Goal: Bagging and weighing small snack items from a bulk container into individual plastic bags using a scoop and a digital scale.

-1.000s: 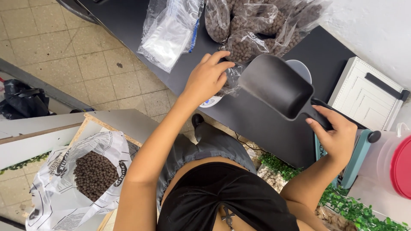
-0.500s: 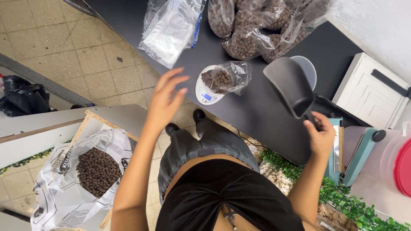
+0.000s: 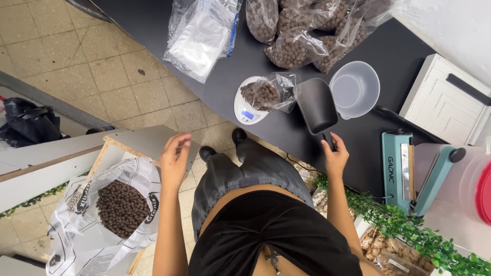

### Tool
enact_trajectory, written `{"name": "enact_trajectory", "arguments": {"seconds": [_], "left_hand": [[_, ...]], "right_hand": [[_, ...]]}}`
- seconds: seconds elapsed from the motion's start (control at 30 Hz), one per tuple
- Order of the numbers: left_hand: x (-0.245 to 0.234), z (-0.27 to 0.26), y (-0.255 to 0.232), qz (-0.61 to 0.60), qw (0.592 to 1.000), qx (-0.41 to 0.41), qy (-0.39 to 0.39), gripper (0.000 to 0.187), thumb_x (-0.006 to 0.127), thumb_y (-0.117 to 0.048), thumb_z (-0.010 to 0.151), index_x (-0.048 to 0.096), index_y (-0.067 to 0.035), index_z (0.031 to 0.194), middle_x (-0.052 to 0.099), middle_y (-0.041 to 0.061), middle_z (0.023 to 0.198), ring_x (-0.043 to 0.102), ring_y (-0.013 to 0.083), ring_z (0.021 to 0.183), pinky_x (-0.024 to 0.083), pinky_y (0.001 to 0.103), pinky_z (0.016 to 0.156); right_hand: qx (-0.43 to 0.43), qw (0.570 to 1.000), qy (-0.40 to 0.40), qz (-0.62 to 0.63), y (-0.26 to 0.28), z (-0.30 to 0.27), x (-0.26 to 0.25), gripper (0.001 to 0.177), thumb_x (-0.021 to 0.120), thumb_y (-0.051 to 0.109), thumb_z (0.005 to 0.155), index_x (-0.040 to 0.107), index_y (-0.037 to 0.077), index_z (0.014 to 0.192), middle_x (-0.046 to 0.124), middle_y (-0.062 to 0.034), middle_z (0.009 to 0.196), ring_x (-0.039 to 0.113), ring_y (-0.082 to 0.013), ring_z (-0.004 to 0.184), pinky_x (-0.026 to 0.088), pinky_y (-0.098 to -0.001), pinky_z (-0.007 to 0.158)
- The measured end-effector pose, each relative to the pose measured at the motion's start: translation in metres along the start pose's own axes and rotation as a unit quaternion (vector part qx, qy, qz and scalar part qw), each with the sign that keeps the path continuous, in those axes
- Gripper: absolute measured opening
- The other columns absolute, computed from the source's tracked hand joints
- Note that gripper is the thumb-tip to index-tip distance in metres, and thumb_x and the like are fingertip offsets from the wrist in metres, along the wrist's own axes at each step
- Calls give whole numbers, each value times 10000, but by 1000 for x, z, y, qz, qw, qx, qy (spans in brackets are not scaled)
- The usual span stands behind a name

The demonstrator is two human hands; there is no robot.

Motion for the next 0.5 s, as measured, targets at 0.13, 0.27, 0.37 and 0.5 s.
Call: {"name": "enact_trajectory", "arguments": {"seconds": [0.13,0.27,0.37,0.5], "left_hand": [[10,2,-12,6,999,20,32,213,607,-30,999,732,-38,1171,704,177,1157,688,348,1047,561,442,869],[11,-2,-11,12,999,2,41,222,601,-19,995,729,-26,1176,701,209,1164,679,386,1072,553,466,894],[13,-4,-3,18,999,-12,42,218,596,-23,1005,728,-30,1178,703,210,1155,682,388,1074,552,471,899],[16,-8,4,40,998,-24,38,219,601,-18,1005,733,-45,1178,706,200,1154,688,373,1074,551,457,900]], "right_hand": [[6,1000,-19,-4,0,-1,7,412,853,83,875,733,112,1268,733,-216,1018,703,-328,1030,543,-459,889],[20,999,8,-27,-5,0,15,411,862,136,863,737,144,1254,747,-177,1020,715,-328,1003,546,-447,874],[35,998,34,-43,1,5,12,441,880,190,835,730,143,1247,742,-160,1055,706,-322,1020,540,-449,898],[-39,997,14,-71,47,27,-7,603,897,229,792,656,134,1336,659,-130,1222,639,-328,1155,489,-496,1012]]}}
Point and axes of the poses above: each hand's wrist, its own z-axis towards the middle knuckle, its own x-axis out of the palm, y = z × x, the point moved 5 cm from there along z, towards the middle knuckle
